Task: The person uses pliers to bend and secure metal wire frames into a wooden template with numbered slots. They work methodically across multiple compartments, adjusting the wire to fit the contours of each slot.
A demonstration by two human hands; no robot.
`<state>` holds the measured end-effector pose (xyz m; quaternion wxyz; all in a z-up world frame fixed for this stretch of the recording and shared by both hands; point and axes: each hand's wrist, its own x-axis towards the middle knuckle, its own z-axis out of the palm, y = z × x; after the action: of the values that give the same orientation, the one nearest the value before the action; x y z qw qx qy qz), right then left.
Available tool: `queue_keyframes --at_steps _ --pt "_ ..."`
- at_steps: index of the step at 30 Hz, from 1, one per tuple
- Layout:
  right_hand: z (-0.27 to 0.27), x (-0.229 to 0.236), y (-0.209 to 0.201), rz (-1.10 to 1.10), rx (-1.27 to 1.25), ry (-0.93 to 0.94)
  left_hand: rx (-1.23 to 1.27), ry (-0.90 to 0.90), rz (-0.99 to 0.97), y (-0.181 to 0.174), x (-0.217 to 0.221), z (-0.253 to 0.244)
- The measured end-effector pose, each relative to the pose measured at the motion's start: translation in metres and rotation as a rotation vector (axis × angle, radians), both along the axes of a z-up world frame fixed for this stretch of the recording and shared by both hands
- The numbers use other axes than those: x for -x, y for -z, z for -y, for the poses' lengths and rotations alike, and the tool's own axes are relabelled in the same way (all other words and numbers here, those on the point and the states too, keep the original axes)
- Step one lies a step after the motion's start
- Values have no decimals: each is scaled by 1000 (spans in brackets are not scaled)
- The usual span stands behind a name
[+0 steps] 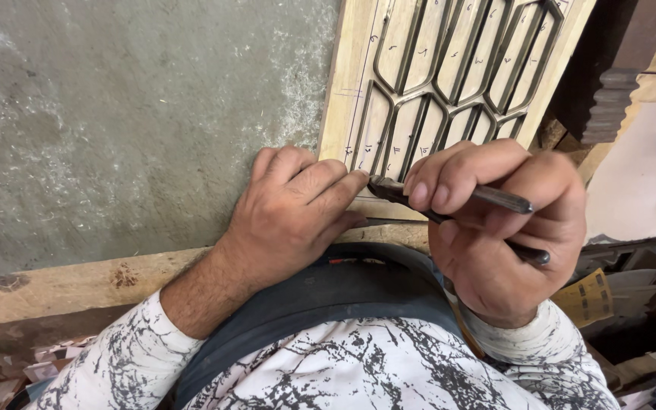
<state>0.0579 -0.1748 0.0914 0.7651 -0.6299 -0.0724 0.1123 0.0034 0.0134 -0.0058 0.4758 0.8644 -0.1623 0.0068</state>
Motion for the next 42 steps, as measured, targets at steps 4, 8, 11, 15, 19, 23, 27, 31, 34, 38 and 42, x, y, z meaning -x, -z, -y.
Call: queue_keyframes --at_steps 4,8,11,15,19,23,27,31,34,38,42 --pt "-4 -7 -3 -38 27 -14 -66 -101 -11 4 -2 5" --pt "-1 -12 -8 36 122 -193 -65 -145 -81 -2 -4 2" --pt "3 -15 -6 78 160 -299 -66 -113 -120 -5 -8 2" --pt "-3 -34 14 220 56 -478 -64 -90 -122 -5 -11 -1" --pt "-10 -50 15 99 103 -462 -61 -101 -120 -8 -12 -1" --pt "-21 -68 10 -23 235 -566 -92 -90 -143 -8 -12 -1" --pt "-29 -78 5 -131 253 -608 -95 -73 -151 -8 -16 -2" --pt "-26 -80 -2 -127 218 -513 -103 -58 -195 -6 -17 -1" --pt "-14 -69 -16 -118 82 -233 -125 -76 -163 -6 -19 -6" --pt "24 -53 -18 -18 -14 8 -151 -32 -148 0 -26 -8" --pt "35 -37 14 5 -156 47 -152 -13 -130 0 -26 -10"
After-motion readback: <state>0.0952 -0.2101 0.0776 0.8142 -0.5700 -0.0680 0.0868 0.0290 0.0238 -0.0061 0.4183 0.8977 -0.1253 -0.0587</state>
